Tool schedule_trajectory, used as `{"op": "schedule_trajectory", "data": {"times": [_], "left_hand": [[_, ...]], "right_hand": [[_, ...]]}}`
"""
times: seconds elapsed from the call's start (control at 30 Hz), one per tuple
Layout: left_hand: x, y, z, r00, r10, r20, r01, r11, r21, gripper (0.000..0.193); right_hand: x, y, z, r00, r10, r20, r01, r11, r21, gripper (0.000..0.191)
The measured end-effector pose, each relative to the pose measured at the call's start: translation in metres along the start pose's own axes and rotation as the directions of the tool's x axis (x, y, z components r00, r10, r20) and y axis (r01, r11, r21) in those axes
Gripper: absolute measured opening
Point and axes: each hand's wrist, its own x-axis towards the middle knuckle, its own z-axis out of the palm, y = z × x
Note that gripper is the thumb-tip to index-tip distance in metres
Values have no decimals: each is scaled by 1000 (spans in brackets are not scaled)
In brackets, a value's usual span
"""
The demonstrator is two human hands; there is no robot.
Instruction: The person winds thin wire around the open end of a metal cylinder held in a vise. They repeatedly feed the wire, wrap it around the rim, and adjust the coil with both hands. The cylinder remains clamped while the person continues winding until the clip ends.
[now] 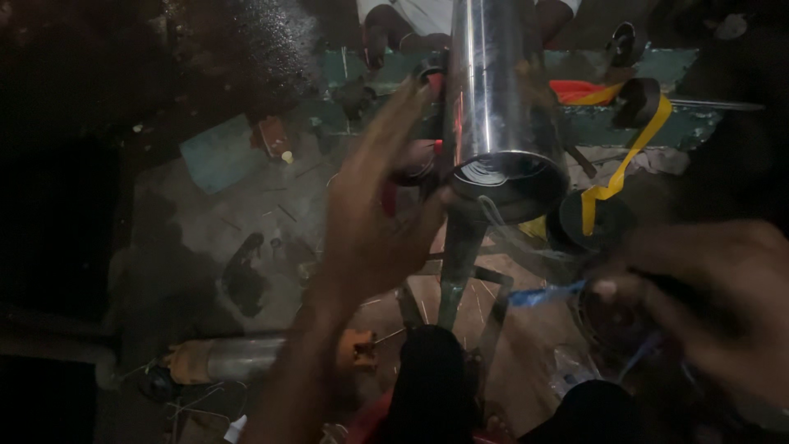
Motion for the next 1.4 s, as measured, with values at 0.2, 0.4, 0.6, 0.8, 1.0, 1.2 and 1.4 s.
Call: {"op": "schedule_trajectory", "data": {"times": [0.2,0.4,0.6,0.8,1.0,1.2,1.4], "left_hand": [[39,5,1,965,69,254,-94,991,91,84],[47,11,11,980,63,186,-106,967,233,83],[50,15,11,980,18,200,-72,961,268,78],[52,23,11,972,-26,232,-35,966,255,80],[43,15,10,972,-99,212,90,995,51,76],[-16,-2,13,724,-644,247,687,707,-167,39],[-44,-21,43,563,-636,528,787,217,-578,37]], "right_hand": [[14,2,-5,998,-52,33,52,999,3,16],[24,-2,-1,974,-214,-76,225,950,217,16],[36,-12,4,981,-170,-99,190,948,255,20],[35,-18,19,951,-209,-226,276,904,327,23],[33,-30,45,940,-120,-321,197,956,219,33],[36,-33,61,914,-144,-380,236,949,208,34],[34,-41,63,860,-152,-487,282,937,206,32]]}}
